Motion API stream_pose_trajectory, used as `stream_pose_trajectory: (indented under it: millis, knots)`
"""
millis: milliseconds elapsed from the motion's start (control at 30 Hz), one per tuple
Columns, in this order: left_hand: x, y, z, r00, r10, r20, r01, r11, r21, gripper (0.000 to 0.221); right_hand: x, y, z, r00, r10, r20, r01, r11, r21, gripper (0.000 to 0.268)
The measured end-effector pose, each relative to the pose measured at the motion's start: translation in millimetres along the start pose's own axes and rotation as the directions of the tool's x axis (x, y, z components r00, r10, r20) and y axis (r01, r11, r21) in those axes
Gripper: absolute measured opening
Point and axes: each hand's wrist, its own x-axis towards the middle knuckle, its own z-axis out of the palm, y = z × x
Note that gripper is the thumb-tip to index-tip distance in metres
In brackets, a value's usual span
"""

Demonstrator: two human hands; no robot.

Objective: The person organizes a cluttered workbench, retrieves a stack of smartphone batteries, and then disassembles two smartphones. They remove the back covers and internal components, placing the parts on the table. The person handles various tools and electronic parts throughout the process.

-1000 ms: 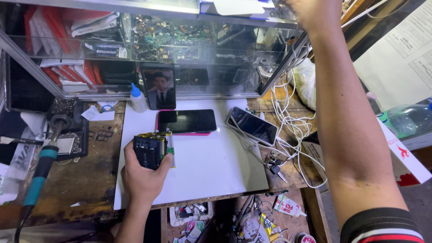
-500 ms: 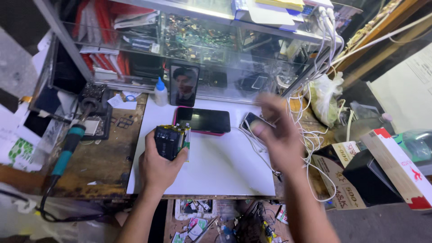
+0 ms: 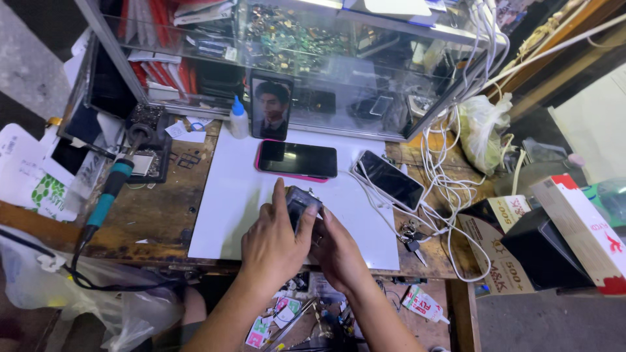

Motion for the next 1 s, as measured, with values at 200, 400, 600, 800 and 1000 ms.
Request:
stream_pose_trajectory:
  millis: [200, 400, 600, 800, 1000]
  knots:
    - [-22, 27, -4, 0.975, 0.208, 0.075, -0.206, 0.978, -0.032, 0.072, 7, 2, -22, 0.999, -0.025, -0.045, 0.030, 0.993, 0.115, 0.052]
    - [-20, 22, -5, 0.973, 0.229, 0.018, -0.224, 0.964, -0.140, 0.063, 12, -7, -37, 0.999, -0.045, -0.009, 0.046, 0.993, 0.113, 0.050]
    - [-8, 16, 0, 0.988, 0.108, 0.111, -0.079, 0.969, -0.234, 0.048, 11, -24, -27, 0.997, -0.044, 0.060, 0.041, 0.998, 0.049, 0.056]
    - [0, 14, 6, 0.976, 0.157, 0.150, -0.118, 0.964, -0.240, 0.051, 7, -16, -46, 0.997, -0.054, 0.056, 0.055, 0.998, -0.015, 0.053]
    - [5, 11, 5, 0.993, 0.036, 0.116, -0.014, 0.982, -0.188, 0.040, 7, -18, -49, 0.999, -0.018, 0.027, 0.016, 0.999, 0.045, 0.054]
